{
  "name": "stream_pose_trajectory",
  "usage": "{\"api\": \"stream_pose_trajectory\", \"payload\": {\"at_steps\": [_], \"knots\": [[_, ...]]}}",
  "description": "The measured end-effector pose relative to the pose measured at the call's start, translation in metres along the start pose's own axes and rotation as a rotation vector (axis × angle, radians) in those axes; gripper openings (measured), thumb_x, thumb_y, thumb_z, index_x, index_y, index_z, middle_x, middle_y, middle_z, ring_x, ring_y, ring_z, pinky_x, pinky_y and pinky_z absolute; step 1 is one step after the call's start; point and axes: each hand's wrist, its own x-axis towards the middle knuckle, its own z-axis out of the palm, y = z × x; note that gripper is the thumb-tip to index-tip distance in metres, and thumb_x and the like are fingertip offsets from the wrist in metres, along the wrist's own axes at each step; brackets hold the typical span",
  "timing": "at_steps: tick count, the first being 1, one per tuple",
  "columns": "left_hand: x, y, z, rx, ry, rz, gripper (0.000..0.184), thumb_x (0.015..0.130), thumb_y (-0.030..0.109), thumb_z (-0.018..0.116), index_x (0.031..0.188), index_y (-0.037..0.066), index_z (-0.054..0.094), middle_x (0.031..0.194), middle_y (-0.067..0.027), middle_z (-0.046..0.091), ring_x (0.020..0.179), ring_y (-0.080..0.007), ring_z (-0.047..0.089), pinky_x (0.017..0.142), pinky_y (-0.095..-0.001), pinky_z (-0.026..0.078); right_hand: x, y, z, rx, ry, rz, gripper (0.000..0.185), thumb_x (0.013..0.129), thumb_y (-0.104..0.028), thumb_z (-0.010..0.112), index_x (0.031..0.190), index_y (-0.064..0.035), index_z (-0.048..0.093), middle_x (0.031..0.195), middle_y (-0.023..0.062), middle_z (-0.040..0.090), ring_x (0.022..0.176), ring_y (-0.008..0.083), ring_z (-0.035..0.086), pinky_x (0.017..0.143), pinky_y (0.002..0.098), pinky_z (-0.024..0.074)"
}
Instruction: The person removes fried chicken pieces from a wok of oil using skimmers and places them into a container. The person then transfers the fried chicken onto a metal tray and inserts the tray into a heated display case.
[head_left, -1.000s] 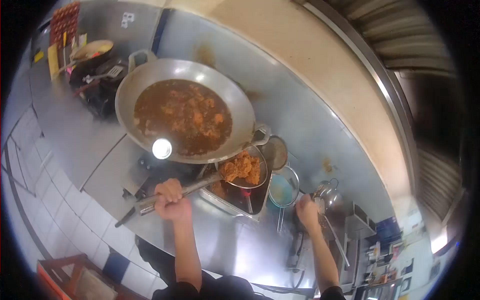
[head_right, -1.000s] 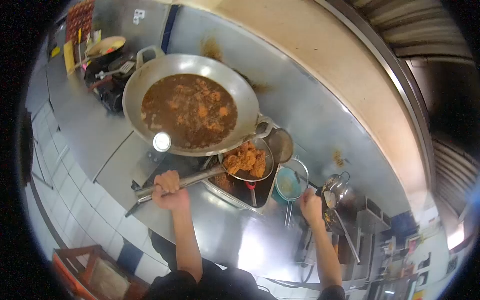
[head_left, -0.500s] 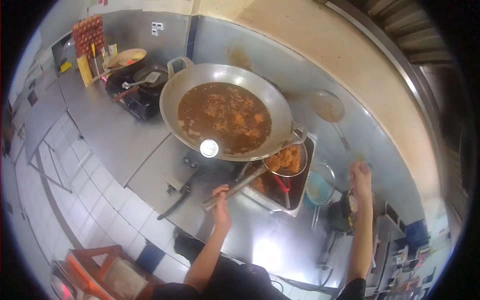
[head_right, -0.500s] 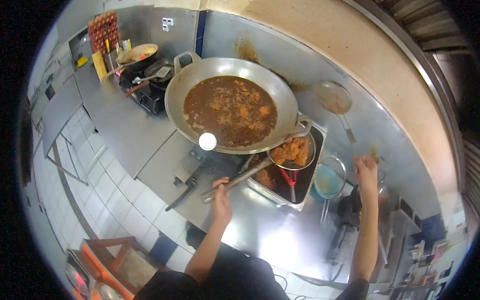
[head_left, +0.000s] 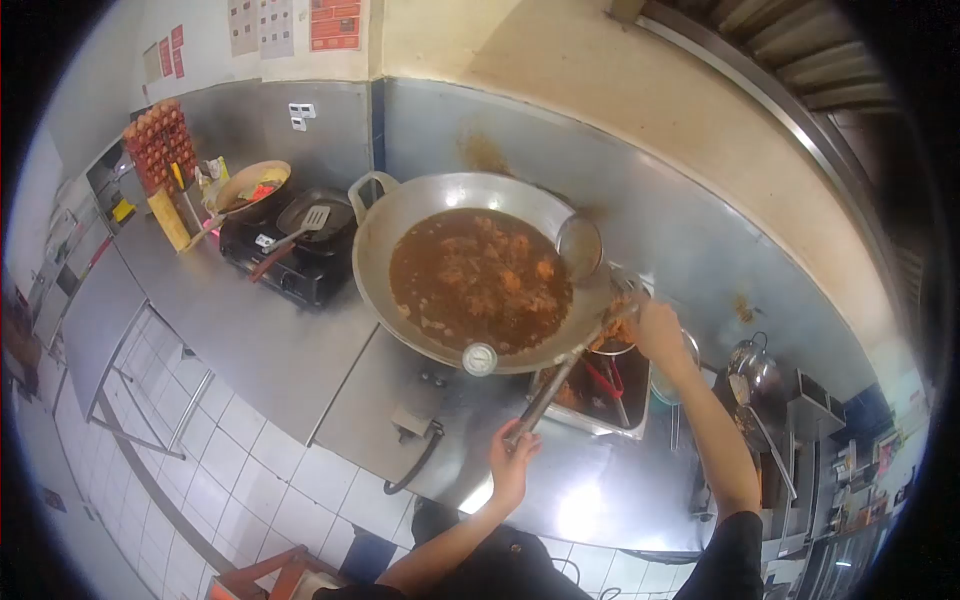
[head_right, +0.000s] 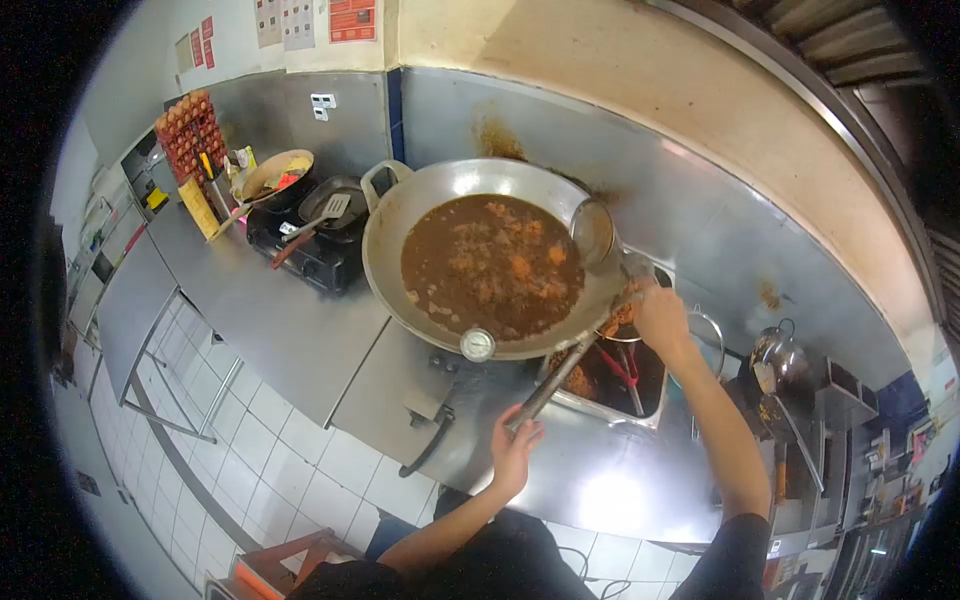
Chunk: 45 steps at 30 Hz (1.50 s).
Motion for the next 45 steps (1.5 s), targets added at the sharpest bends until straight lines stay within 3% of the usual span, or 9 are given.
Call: {"api": "stream_pose_trajectory", "payload": {"at_steps": [6,9,11,14,25,30,32,36,45], "knots": [[0.021,-0.005,-0.014,0.114,-0.156,-0.011,0.041,0.095,0.009,0.063,0.128,0.001,0.041,0.124,-0.0169,0.05,0.105,-0.027,0.064,0.094,-0.0402,0.055,0.046,-0.001,0.058,0.143,-0.159,-0.148,0.04,0.081,-0.015,0.064,0.118,0.0005,0.065,0.08,0.0277,0.066,0.081,0.0454,0.066,0.075,0.0515,0.0526],[0.025,0.0,-0.017,0.135,-0.214,-0.086,0.041,0.093,0.006,0.065,0.127,0.0,0.042,0.125,-0.0166,0.049,0.104,-0.0265,0.065,0.088,-0.0362,0.058,0.06,-0.028,0.066,0.293,-0.228,-0.118,0.045,0.081,-0.017,0.068,0.122,0.0002,0.065,0.07,0.0201,0.066,0.069,0.0303,0.068,0.062,0.0431,0.0525],[0.025,0.012,-0.017,0.106,-0.227,-0.154,0.041,0.092,0.003,0.065,0.126,0.0,0.044,0.125,-0.016,0.05,0.103,-0.025,0.066,0.084,-0.0329,0.059,0.068,-0.055,0.071,0.609,-0.402,0.204,0.048,0.081,-0.018,0.07,0.124,0.0013,0.064,0.068,0.0093,0.065,0.06,0.0157,0.06,0.058,0.0325,0.0483],[0.03,0.018,-0.022,0.09,-0.234,-0.261,0.045,0.091,0.005,0.067,0.128,0.0,0.041,0.128,-0.0177,0.047,0.104,-0.0265,0.065,0.087,-0.0347,0.059,0.076,-0.088,0.069,0.667,-0.524,0.254,0.043,0.084,-0.019,0.073,0.122,0.0001,0.066,0.067,-0.0003,0.06,0.057,0.0084,0.054,0.05,0.0239,0.0408],[0.034,0.046,-0.04,0.343,-0.386,-0.487,0.078,0.082,0.024,0.08,0.14,0.0,0.033,0.128,-0.0201,0.05,0.11,-0.0273,0.061,0.089,-0.036,0.056,0.08,-0.165,0.076,1.239,-0.573,0.493,0.039,0.091,-0.011,0.069,0.127,0.0008,0.06,0.067,-0.0054,0.05,0.051,0.0023,0.041,0.043,0.019,0.0264],[0.008,0.048,-0.129,0.732,-0.747,-0.426,0.063,0.086,0.035,0.076,0.131,0.0,0.05,0.129,-0.0147,0.055,0.113,-0.0239,0.059,0.092,-0.0339,0.05,0.082,-0.172,0.085,1.297,-0.554,0.511,0.039,0.09,-0.011,0.069,0.127,0.0001,0.06,0.065,-0.0051,0.05,0.051,0.0022,0.04,0.042,0.0197,0.0275],[-0.015,0.127,-0.127,0.795,-0.722,-0.562,0.057,0.088,0.035,0.074,0.127,-0.001,0.054,0.125,-0.0116,0.059,0.113,-0.0203,0.059,0.095,-0.0329,0.049,0.084,-0.171,0.086,1.36,-0.545,0.522,0.039,0.09,-0.012,0.069,0.126,0.0006,0.061,0.065,-0.0034,0.051,0.05,0.0032,0.041,0.042,0.0215,0.0293],[-0.025,0.154,-0.215,0.723,-0.745,-0.552,0.051,0.089,0.033,0.073,0.125,0.0,0.057,0.119,-0.0105,0.063,0.11,-0.0191,0.06,0.095,-0.0328,0.048,0.089,-0.173,0.083,1.054,-0.429,0.438,0.031,0.091,-0.014,0.067,0.12,-0.0022,0.066,0.069,-0.0032,0.053,0.05,0.0058,0.041,0.045,0.0205,0.0308],[-0.069,0.19,-0.383,1.164,-0.062,-0.63,0.041,0.09,0.037,0.064,0.107,0.0,0.069,0.096,-0.0121,0.07,0.098,-0.02,0.066,0.089,-0.032,0.049,0.068,-0.144,0.051,1.415,-0.589,0.533,0.036,0.089,-0.011,0.069,0.12,0.0047,0.062,0.067,-0.002,0.053,0.048,0.0036,0.038,0.041,0.0215,0.0252]]}}
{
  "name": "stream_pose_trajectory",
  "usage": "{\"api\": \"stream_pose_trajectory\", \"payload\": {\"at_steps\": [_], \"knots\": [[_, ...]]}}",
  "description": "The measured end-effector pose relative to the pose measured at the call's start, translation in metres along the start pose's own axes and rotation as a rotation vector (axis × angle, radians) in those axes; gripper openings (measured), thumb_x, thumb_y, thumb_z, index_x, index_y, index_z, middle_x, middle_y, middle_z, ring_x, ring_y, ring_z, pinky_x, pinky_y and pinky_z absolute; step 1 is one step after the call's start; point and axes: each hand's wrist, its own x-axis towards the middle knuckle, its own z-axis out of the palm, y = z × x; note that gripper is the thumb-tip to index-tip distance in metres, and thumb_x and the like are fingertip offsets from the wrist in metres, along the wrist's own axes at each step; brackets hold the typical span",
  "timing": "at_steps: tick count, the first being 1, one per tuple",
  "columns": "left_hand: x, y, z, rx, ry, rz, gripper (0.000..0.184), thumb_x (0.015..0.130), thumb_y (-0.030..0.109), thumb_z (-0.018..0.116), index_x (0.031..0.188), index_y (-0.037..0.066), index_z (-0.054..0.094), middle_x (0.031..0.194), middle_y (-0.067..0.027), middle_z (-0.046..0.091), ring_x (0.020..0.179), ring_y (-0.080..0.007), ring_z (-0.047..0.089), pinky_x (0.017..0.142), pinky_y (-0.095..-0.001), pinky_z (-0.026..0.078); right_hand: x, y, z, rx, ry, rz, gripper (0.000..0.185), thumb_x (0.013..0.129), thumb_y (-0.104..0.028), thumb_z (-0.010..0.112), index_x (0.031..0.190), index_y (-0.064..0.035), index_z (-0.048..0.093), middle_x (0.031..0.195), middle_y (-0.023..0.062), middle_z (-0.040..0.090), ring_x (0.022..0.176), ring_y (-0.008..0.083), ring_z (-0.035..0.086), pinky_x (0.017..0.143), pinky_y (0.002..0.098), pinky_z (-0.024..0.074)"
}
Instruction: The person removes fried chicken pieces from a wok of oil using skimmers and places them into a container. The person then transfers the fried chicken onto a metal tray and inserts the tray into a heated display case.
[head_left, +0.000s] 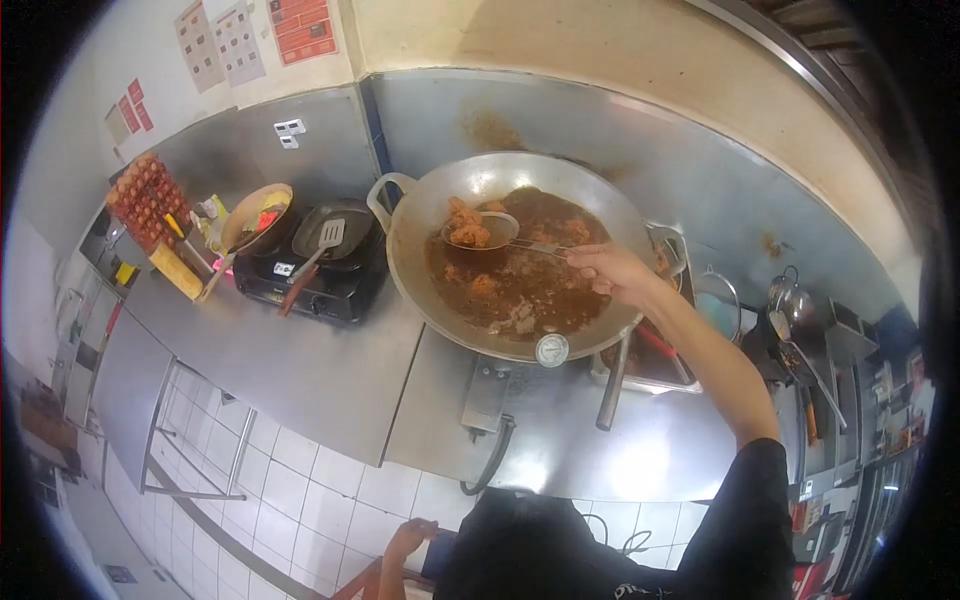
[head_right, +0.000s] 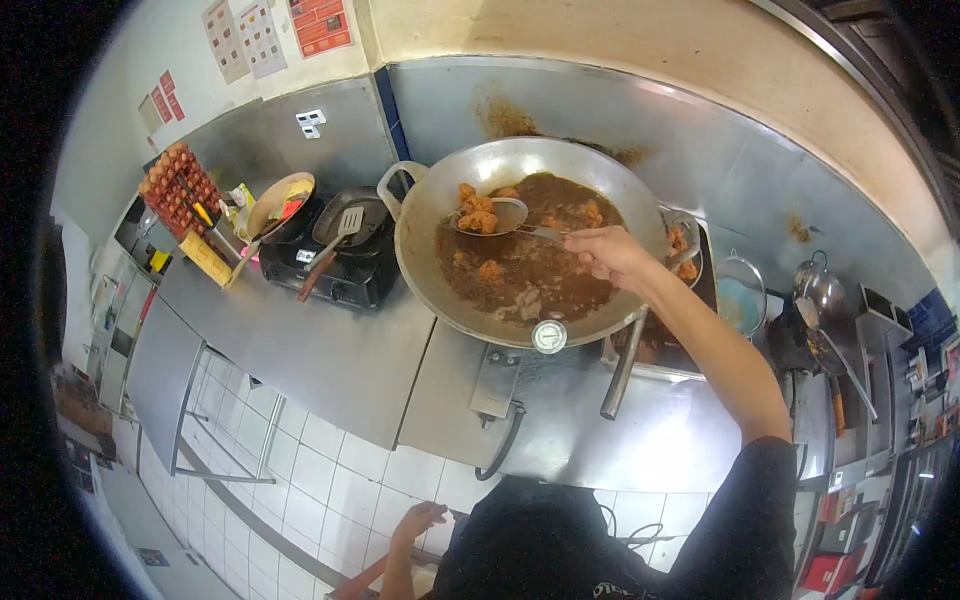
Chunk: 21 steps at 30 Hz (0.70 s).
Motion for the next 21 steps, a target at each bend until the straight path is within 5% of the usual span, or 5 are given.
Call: {"api": "stream_pose_trajectory", "payload": {"at_steps": [2,4,7,18,21], "knots": [[0.0,-0.043,0.003,0.23,0.081,-0.104,0.041,0.089,0.042,0.065,0.103,0.004,0.07,0.091,-0.0115,0.073,0.08,-0.0218,0.068,0.076,-0.0365,0.052,-0.019,0.0,-0.003,0.009,0.023,-0.056,0.036,0.089,-0.011,0.069,0.12,0.0041,0.061,0.067,-0.0028,0.053,0.048,0.0024,0.038,0.041,0.0204,0.0233],[0.048,-0.168,0.004,0.648,-0.071,-0.012,0.042,0.087,0.038,0.066,0.117,0.009,0.067,0.098,-0.0151,0.07,0.096,-0.0231,0.067,0.083,-0.0359,0.053,-0.032,-0.001,-0.014,0.019,0.042,-0.101,0.037,0.089,-0.012,0.069,0.121,0.004,0.061,0.066,-0.003,0.053,0.047,0.0024,0.037,0.041,0.0205,0.0229],[0.042,-0.205,0.029,0.96,-0.316,0.173,0.042,0.089,0.037,0.065,0.121,0.01,0.063,0.102,-0.0119,0.07,0.096,-0.0212,0.067,0.079,-0.0387,0.053,-0.065,-0.017,-0.033,-0.019,0.097,-0.181,0.039,0.089,-0.012,0.07,0.123,0.0041,0.061,0.065,-0.0034,0.052,0.046,0.0023,0.036,0.04,0.0209,0.0223],[0.051,-0.221,0.12,-0.2,0.187,-0.32,0.038,0.091,0.036,0.064,0.119,0.012,0.06,0.103,-0.0087,0.07,0.094,-0.0199,0.067,0.074,-0.0395,0.052,-0.148,-0.013,-0.134,-0.058,0.255,-0.241,0.034,0.087,-0.011,0.071,0.116,0.0046,0.065,0.064,-0.0018,0.054,0.045,0.0027,0.038,0.039,0.0198,0.0238],[0.063,-0.184,0.131,-0.044,0.199,-0.242,0.033,0.091,0.036,0.064,0.115,0.013,0.06,0.102,-0.0073,0.07,0.091,-0.0196,0.067,0.072,-0.0388,0.051,-0.158,0.006,-0.158,-0.069,0.246,-0.184,0.027,0.087,-0.01,0.07,0.11,0.0046,0.066,0.066,-0.0005,0.055,0.046,0.0034,0.039,0.038,0.0203,0.0239]]}}
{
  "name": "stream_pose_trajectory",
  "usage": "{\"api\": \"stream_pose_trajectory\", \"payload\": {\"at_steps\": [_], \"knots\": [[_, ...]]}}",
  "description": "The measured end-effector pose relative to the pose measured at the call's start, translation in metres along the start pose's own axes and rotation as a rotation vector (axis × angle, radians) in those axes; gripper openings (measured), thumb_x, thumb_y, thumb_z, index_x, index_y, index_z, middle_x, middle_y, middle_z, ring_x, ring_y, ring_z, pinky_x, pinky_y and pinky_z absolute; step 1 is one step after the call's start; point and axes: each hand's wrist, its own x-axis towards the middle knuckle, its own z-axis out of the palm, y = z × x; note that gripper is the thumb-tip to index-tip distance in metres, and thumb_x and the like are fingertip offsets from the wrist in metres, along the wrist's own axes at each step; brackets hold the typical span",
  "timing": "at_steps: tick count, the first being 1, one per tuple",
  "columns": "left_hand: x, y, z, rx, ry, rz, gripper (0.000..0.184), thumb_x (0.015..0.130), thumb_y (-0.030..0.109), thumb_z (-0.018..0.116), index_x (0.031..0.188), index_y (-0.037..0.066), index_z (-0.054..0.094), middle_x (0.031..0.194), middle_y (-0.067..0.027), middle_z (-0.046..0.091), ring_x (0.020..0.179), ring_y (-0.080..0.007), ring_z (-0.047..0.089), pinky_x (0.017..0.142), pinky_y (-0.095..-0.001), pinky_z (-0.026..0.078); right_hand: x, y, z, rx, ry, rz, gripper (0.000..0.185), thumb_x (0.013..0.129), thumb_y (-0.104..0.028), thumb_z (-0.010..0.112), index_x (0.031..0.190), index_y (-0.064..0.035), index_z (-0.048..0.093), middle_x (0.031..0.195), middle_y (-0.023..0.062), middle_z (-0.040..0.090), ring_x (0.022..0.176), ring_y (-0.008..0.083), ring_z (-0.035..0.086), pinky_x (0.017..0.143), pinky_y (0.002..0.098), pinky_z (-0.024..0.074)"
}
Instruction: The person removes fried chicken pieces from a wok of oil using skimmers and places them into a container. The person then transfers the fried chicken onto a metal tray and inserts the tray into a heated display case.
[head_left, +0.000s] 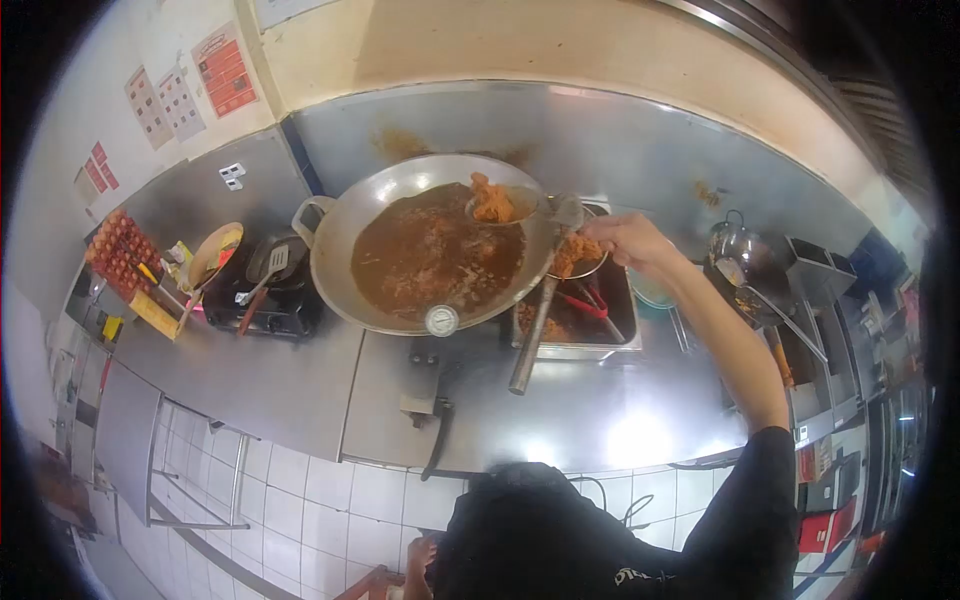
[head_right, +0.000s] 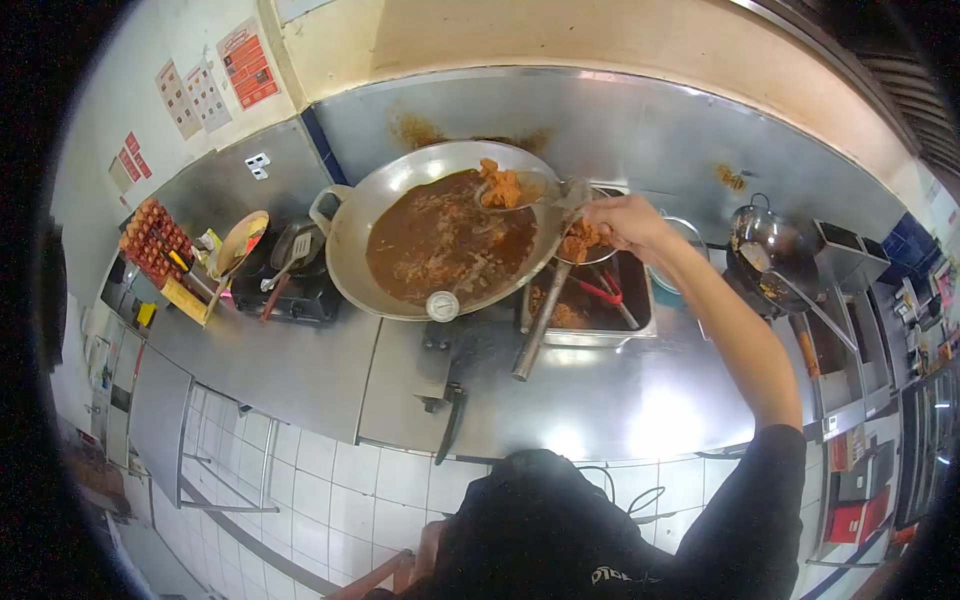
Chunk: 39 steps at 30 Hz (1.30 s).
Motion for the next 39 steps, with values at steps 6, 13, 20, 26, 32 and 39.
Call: {"api": "stream_pose_trajectory", "payload": {"at_steps": [6,13,20,26,32,39], "knots": [[-0.018,0.044,0.035,-0.087,0.026,0.199,0.034,0.089,0.034,0.066,0.115,0.013,0.061,0.099,-0.0073,0.07,0.085,-0.0206,0.067,0.071,-0.0356,0.05,-0.012,0.032,-0.018,0.079,0.05,0.043,0.032,0.088,-0.01,0.07,0.114,0.0072,0.064,0.065,-0.0009,0.053,0.046,0.0034,0.038,0.04,0.0205,0.0232],[0.002,0.016,0.065,0.625,-0.003,0.861,0.025,0.09,0.028,0.062,0.103,0.008,0.069,0.095,-0.0118,0.07,0.08,-0.0218,0.068,0.068,-0.0371,0.052,-0.014,0.032,-0.034,0.056,-0.008,-0.004,0.037,0.088,-0.012,0.071,0.117,0.0084,0.062,0.065,-0.0013,0.052,0.046,0.0033,0.035,0.041,0.0212,0.0226],[-0.003,0.001,0.092,0.1,0.125,0.47,0.022,0.09,0.023,0.059,0.101,0.007,0.07,0.09,-0.0139,0.07,0.076,-0.0262,0.069,0.066,-0.039,0.053,-0.007,0.029,-0.045,-0.012,-0.014,-0.074,0.025,0.087,-0.011,0.07,0.105,0.0055,0.066,0.062,-0.001,0.052,0.044,0.0035,0.035,0.04,0.0219,0.023],[0.022,0.007,0.092,0.806,0.162,0.893,0.022,0.087,0.021,0.058,0.102,0.01,0.07,0.084,-0.0176,0.069,0.079,-0.0332,0.069,0.066,-0.0438,0.053,0.001,0.041,-0.044,0.12,-0.037,-0.046,0.019,0.088,-0.008,0.068,0.104,0.0029,0.069,0.062,-0.0015,0.052,0.045,0.0038,0.037,0.04,0.0222,0.0232],[0.027,0.021,0.094,0.565,0.134,0.82,0.021,0.087,0.022,0.056,0.096,0.011,0.071,0.086,-0.0169,0.07,0.08,-0.0331,0.068,0.067,-0.0436,0.054,0.011,0.049,-0.05,0.186,-0.088,-0.058,0.029,0.088,-0.009,0.068,0.113,0.0053,0.064,0.064,-0.0023,0.051,0.047,0.0044,0.037,0.041,0.0227,0.0233],[0.012,0.04,0.081,0.397,0.074,0.754,0.016,0.088,0.023,0.062,0.084,0.01,0.071,0.073,-0.0099,0.068,0.063,-0.0262,0.064,0.054,-0.0371,0.049,0.002,0.019,-0.082,0.172,-0.004,-0.072,0.035,0.088,-0.01,0.069,0.118,0.0074,0.062,0.064,-0.003,0.051,0.047,0.0044,0.036,0.042,0.0231,0.0258]]}}
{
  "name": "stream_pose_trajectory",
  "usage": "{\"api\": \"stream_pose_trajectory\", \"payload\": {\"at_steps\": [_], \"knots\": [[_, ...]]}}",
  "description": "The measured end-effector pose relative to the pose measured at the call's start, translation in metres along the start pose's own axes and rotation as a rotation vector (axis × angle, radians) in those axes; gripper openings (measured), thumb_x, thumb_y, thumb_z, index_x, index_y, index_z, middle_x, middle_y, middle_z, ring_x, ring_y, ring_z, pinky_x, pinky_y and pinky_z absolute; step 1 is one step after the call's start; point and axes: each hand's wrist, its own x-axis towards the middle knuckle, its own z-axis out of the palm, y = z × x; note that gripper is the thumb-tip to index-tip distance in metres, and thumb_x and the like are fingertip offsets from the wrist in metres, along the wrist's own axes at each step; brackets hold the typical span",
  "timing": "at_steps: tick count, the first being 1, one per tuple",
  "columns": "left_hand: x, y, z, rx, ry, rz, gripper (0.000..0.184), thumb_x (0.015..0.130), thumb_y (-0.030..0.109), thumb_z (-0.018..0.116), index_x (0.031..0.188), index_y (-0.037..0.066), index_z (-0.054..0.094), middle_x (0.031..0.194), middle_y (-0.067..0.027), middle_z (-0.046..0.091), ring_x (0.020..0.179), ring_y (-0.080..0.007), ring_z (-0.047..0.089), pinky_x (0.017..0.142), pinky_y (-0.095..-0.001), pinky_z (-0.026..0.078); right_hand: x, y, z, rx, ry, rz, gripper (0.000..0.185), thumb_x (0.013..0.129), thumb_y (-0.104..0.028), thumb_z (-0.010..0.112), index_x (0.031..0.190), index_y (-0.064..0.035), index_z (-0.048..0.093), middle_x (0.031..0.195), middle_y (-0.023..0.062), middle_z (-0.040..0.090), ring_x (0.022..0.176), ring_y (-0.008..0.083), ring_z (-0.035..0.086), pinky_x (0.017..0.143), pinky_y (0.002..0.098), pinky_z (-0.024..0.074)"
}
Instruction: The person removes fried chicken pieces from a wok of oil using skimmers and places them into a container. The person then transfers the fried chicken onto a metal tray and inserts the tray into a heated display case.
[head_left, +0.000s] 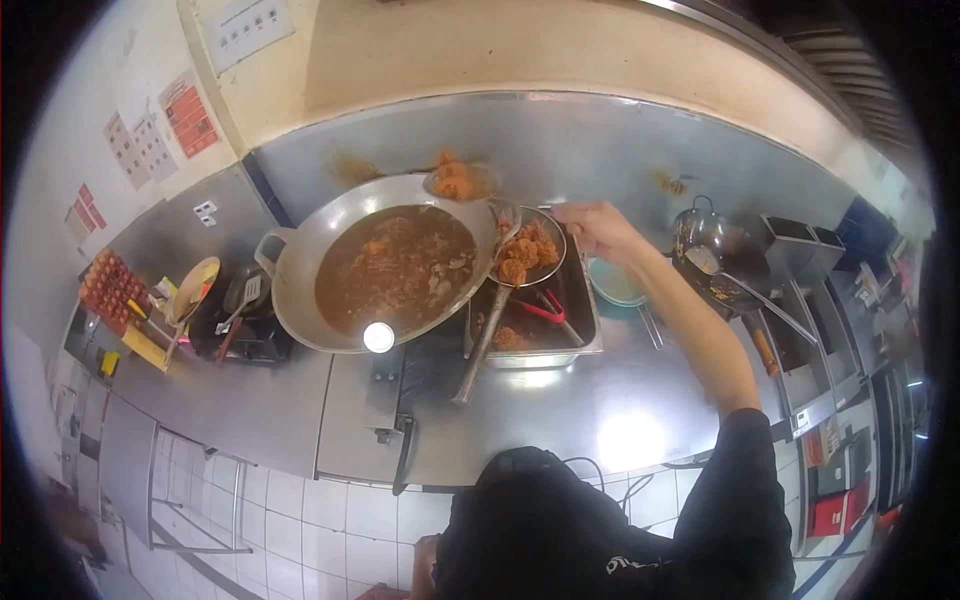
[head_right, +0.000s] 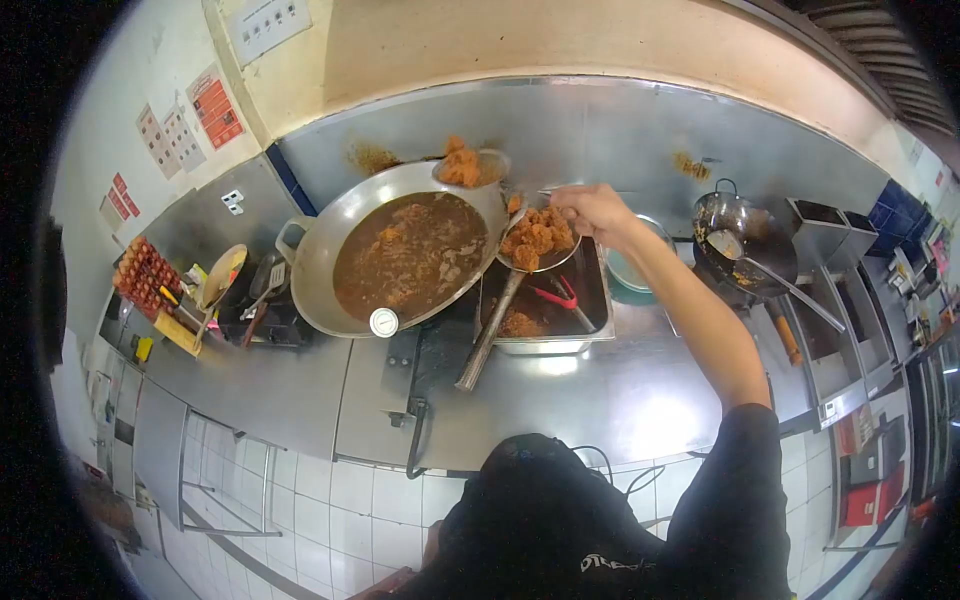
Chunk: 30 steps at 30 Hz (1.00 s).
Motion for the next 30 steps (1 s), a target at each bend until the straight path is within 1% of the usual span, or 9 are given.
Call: {"api": "stream_pose_trajectory", "payload": {"at_steps": [2,4,7,9,11,14,18,20,30], "knots": [[-0.003,-0.01,-0.001,-0.56,0.02,-0.66,0.02,0.087,0.027,0.066,0.077,0.011,0.067,0.062,-0.0015,0.059,0.049,-0.0145,0.053,0.043,-0.0293,0.041,0.004,-0.009,-0.022,-0.062,0.107,-0.102,0.037,0.088,-0.01,0.069,0.119,0.0088,0.062,0.063,-0.0027,0.052,0.047,0.0044,0.036,0.042,0.0232,0.0266],[-0.01,0.015,-0.008,-0.7,0.075,-0.665,0.023,0.087,0.029,0.068,0.073,0.012,0.063,0.059,0.0033,0.049,0.043,-0.007,0.043,0.039,-0.0235,0.033,0.006,-0.011,-0.036,-0.137,0.165,-0.137,0.038,0.088,-0.01,0.068,0.119,0.0097,0.062,0.064,-0.0023,0.053,0.048,0.0048,0.037,0.043,0.023,0.0274],[-0.013,0.005,-0.008,-0.631,0.015,-0.64,0.023,0.087,0.031,0.067,0.079,0.009,0.067,0.061,0.0006,0.057,0.047,-0.0099,0.05,0.041,-0.0259,0.037,0.027,0.005,-0.067,-0.256,0.28,-0.211,0.034,0.087,-0.011,0.067,0.116,0.0075,0.065,0.066,-0.001,0.056,0.051,0.0057,0.042,0.045,0.0239,0.0309],[-0.018,0.024,-0.012,-0.58,0.163,-0.883,0.026,0.087,0.032,0.067,0.092,0.006,0.069,0.073,-0.0039,0.067,0.057,-0.0135,0.059,0.047,-0.0313,0.044,0.042,0.023,-0.089,-0.309,0.336,-0.248,0.03,0.087,-0.011,0.067,0.112,0.0044,0.069,0.068,-0.0002,0.058,0.054,0.0062,0.046,0.046,0.0249,0.0336],[-0.018,-0.005,0.001,-0.565,0.138,-0.846,0.03,0.087,0.033,0.067,0.099,0.005,0.068,0.082,-0.0061,0.069,0.064,-0.0163,0.063,0.053,-0.0351,0.047,0.049,0.04,-0.104,-0.78,0.432,-0.341,0.04,0.081,-0.014,0.072,0.115,0.0057,0.068,0.075,0.011,0.069,0.062,0.0141,0.062,0.059,0.0299,0.0488],[-0.008,-0.015,-0.013,-0.529,0.029,-0.805,0.036,0.086,0.034,0.068,0.108,0.005,0.066,0.092,-0.0086,0.071,0.075,-0.0203,0.067,0.061,-0.04,0.05,0.056,0.069,-0.109,-0.78,0.516,-0.18,0.041,0.077,-0.017,0.072,0.114,0.0024,0.069,0.084,0.0185,0.072,0.074,0.0231,0.07,0.073,0.0361,0.0536],[0.001,0.002,-0.028,-0.265,-0.013,-0.544,0.039,0.085,0.035,0.07,0.111,0.006,0.065,0.092,-0.0082,0.07,0.075,-0.0204,0.067,0.062,-0.0391,0.05,0.052,0.098,-0.089,-1.012,0.576,-0.309,0.043,0.077,-0.017,0.07,0.115,0.0014,0.068,0.091,0.0235,0.072,0.086,0.0336,0.071,0.08,0.0416,0.0543],[0.011,-0.001,-0.026,-0.366,0.033,-0.587,0.038,0.085,0.034,0.07,0.11,0.006,0.065,0.09,-0.0077,0.07,0.074,-0.0196,0.067,0.061,-0.0383,0.05,0.042,0.095,-0.076,-1.161,0.48,-0.321,0.043,0.076,-0.014,0.067,0.117,-0.0001,0.068,0.097,0.0282,0.069,0.097,0.0414,0.066,0.086,0.0473,0.0532],[0.009,0.024,-0.038,-0.468,0.013,-0.527,0.03,0.084,0.031,0.07,0.104,0.008,0.066,0.084,-0.0057,0.067,0.07,-0.0179,0.065,0.063,-0.0363,0.05,0.045,0.101,-0.093,-1.247,0.552,-0.305,0.043,0.078,-0.017,0.068,0.119,-0.0044,0.067,0.097,0.0274,0.068,0.095,0.0431,0.065,0.087,0.0485,0.052]]}}
